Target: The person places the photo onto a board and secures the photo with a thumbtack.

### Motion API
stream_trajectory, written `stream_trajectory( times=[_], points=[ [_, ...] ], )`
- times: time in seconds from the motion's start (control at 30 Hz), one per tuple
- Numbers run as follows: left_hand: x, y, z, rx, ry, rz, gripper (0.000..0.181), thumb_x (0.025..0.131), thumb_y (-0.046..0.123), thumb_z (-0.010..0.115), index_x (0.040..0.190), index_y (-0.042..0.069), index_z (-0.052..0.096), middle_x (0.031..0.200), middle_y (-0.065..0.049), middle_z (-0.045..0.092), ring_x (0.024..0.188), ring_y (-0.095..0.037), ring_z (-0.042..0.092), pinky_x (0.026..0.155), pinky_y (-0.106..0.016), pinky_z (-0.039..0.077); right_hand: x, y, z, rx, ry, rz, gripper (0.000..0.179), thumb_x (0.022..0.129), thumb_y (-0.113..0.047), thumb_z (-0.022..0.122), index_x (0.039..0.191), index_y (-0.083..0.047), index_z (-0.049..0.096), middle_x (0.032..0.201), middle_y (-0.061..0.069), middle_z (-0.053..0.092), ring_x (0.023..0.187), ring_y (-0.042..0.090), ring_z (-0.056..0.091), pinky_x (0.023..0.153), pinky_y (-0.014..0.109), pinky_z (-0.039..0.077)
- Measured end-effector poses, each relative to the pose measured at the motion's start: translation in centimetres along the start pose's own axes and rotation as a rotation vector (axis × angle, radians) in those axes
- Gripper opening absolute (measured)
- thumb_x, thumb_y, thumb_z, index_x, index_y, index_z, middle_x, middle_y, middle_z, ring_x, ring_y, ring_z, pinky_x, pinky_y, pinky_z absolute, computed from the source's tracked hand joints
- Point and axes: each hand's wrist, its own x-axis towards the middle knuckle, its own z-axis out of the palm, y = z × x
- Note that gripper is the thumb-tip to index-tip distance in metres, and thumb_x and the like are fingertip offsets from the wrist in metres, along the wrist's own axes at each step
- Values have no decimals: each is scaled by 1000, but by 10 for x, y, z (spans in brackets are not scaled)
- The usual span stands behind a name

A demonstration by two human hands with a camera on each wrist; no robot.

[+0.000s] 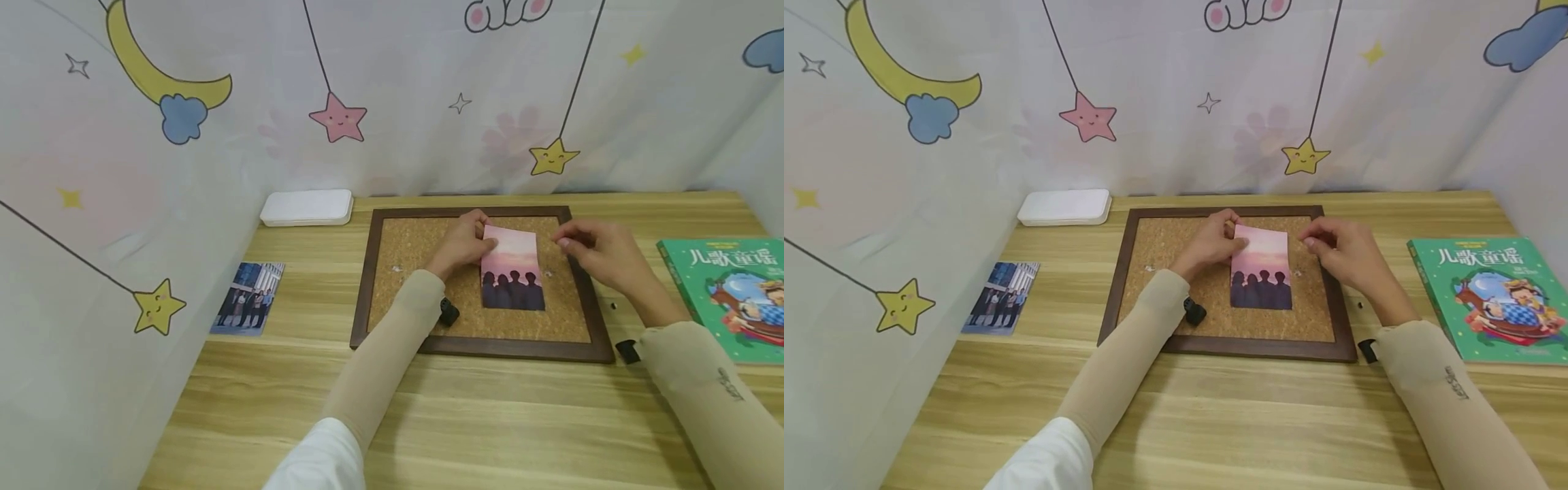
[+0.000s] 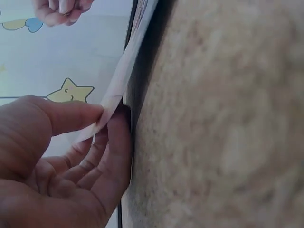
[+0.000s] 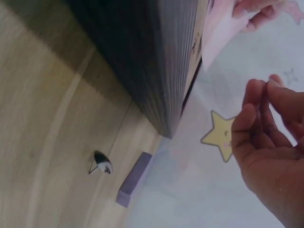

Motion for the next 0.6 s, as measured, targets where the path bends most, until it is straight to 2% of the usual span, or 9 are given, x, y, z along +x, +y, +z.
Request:
stream_trajectory(
  times=[0.1, 0.2, 0.27, 0.3, 0.43, 0.5, 0.53, 0.6],
  points=[
    [-1, 3, 1, 100, 43, 1, 32, 101, 16, 73, 130, 3, 64, 94, -8, 72, 72, -13, 58, 64, -23, 46, 3, -1, 2, 7, -10, 6, 14, 106, -13, 67, 112, -6, 78, 99, 16, 79, 73, -1, 59, 63, 19, 44],
    [-1, 7, 2, 145, 66, -7, 32, 101, 18, 73, 130, 5, 65, 102, -11, 77, 77, -14, 61, 67, -24, 47, 9, -2, 1, 8, -39, 46, 16, 107, -17, 67, 113, -7, 78, 101, 16, 78, 75, 1, 58, 64, 20, 45],
    [0, 8, 3, 182, 79, -3, 32, 101, 19, 72, 129, 6, 66, 102, -11, 79, 78, -14, 62, 68, -25, 47, 13, -3, 0, 32, -81, 89, 19, 108, -18, 65, 116, -6, 77, 106, 16, 78, 79, 6, 62, 66, 21, 47],
    [6, 3, 6, 205, 92, -3, 32, 100, 23, 72, 128, 8, 67, 97, -8, 78, 76, -13, 61, 67, -24, 47, 16, -3, 0, 49, -105, 114, 21, 109, -20, 64, 118, -5, 77, 109, 15, 78, 83, 8, 65, 68, 20, 49],
    [13, 0, 7, 268, 108, -4, 32, 99, 23, 72, 127, 9, 68, 88, -4, 73, 76, -15, 57, 67, -27, 47, 28, -2, 0, 183, -209, 204, 28, 111, -23, 60, 126, -2, 71, 114, 11, 74, 94, 16, 68, 76, 24, 55],
    [24, -8, 11, 295, 114, -21, 32, 97, 23, 73, 125, 10, 69, 87, -2, 70, 77, -15, 57, 66, -27, 46, 35, -2, -1, 248, -254, 239, 29, 112, -24, 59, 128, -2, 69, 111, 4, 73, 95, 19, 66, 79, 29, 56],
    [24, -8, 11, 295, 107, -27, 32, 96, 19, 72, 126, 9, 68, 90, -4, 70, 79, -17, 57, 67, -28, 47, 38, -1, 0, 290, -276, 254, 28, 112, -23, 58, 128, -2, 68, 108, 2, 72, 95, 20, 65, 80, 32, 56],
    [36, -18, 16, 313, 110, -37, 32, 94, 20, 74, 124, 11, 69, 90, -3, 68, 80, -18, 58, 67, -28, 47, 44, -1, 0, 368, -318, 286, 26, 112, -22, 57, 128, -3, 66, 105, -1, 71, 96, 21, 65, 82, 35, 57]
  ],
)
